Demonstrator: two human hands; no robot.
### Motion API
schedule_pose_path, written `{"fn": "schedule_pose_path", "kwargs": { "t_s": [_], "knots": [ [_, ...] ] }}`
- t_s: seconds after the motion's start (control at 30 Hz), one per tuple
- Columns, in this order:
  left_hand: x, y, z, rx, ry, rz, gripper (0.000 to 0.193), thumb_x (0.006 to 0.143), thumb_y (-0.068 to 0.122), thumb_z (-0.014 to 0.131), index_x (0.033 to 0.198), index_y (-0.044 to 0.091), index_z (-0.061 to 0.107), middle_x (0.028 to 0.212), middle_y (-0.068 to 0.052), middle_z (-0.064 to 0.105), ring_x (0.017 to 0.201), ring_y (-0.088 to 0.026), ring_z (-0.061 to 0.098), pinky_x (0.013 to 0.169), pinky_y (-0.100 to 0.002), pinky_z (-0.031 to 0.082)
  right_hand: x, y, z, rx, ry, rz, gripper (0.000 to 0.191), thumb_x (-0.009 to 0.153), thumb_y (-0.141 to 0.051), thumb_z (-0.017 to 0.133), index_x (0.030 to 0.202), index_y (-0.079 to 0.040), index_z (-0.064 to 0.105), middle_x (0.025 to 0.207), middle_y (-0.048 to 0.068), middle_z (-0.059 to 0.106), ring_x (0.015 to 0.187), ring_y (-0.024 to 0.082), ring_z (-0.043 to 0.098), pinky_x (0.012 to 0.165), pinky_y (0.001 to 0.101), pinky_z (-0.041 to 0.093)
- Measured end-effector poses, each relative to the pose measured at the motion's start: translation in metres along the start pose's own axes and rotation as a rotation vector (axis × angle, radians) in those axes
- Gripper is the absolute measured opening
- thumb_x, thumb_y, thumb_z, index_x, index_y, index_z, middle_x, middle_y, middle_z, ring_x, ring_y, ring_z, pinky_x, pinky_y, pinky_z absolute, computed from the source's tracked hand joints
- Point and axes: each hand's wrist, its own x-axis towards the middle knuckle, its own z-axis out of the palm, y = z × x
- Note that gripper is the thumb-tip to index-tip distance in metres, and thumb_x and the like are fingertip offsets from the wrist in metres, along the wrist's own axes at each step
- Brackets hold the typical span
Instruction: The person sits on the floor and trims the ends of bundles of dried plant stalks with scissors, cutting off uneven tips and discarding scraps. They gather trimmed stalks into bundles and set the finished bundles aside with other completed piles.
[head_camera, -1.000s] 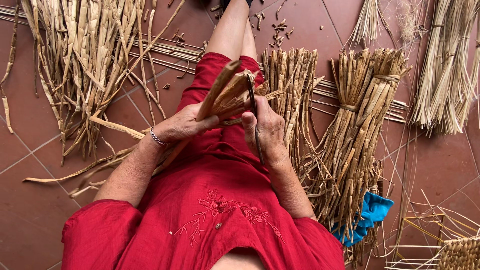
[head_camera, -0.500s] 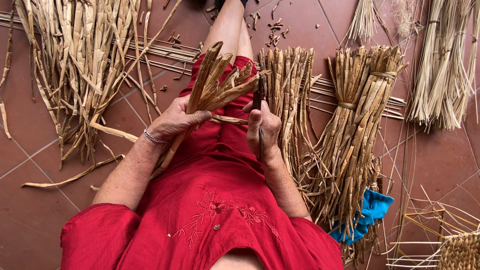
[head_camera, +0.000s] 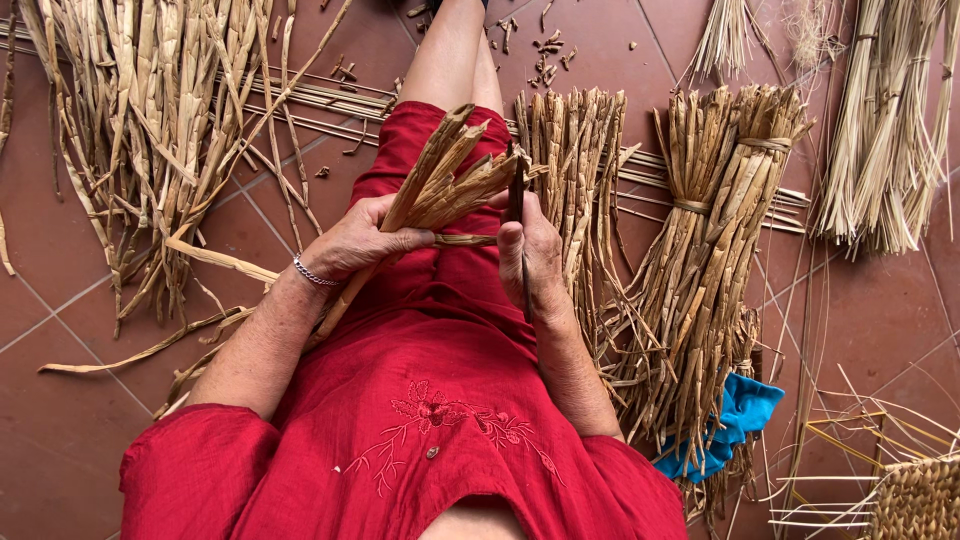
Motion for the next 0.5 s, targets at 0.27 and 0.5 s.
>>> {"fn": "schedule_pose_path", "kwargs": {
  "t_s": [0.27, 0.5],
  "knots": [
    [-0.004, 0.000, -0.003, 0.032, 0.037, -0.021, 0.045, 0.091, 0.011, 0.075, 0.134, 0.003, 0.066, 0.125, -0.005, 0.073, 0.113, -0.011, 0.065, 0.099, -0.028, 0.052, -0.005, 0.018, 0.007, -0.019, 0.102, -0.076, 0.075, 0.110, -0.068, 0.023, 0.097, -0.007, 0.062, 0.070, 0.001, 0.056, 0.057, 0.010, 0.056, 0.051, 0.0279, 0.044],
    [-0.011, -0.004, -0.013, 0.033, 0.120, -0.124, 0.044, 0.095, 0.010, 0.077, 0.137, 0.003, 0.070, 0.111, -0.008, 0.070, 0.090, -0.014, 0.057, 0.079, -0.032, 0.048, -0.002, 0.028, -0.015, 0.693, 0.267, 0.163, 0.074, 0.101, -0.072, 0.036, 0.114, -0.004, 0.062, 0.069, -0.007, 0.047, 0.052, 0.005, 0.039, 0.045, 0.0219, 0.033]
  ]
}}
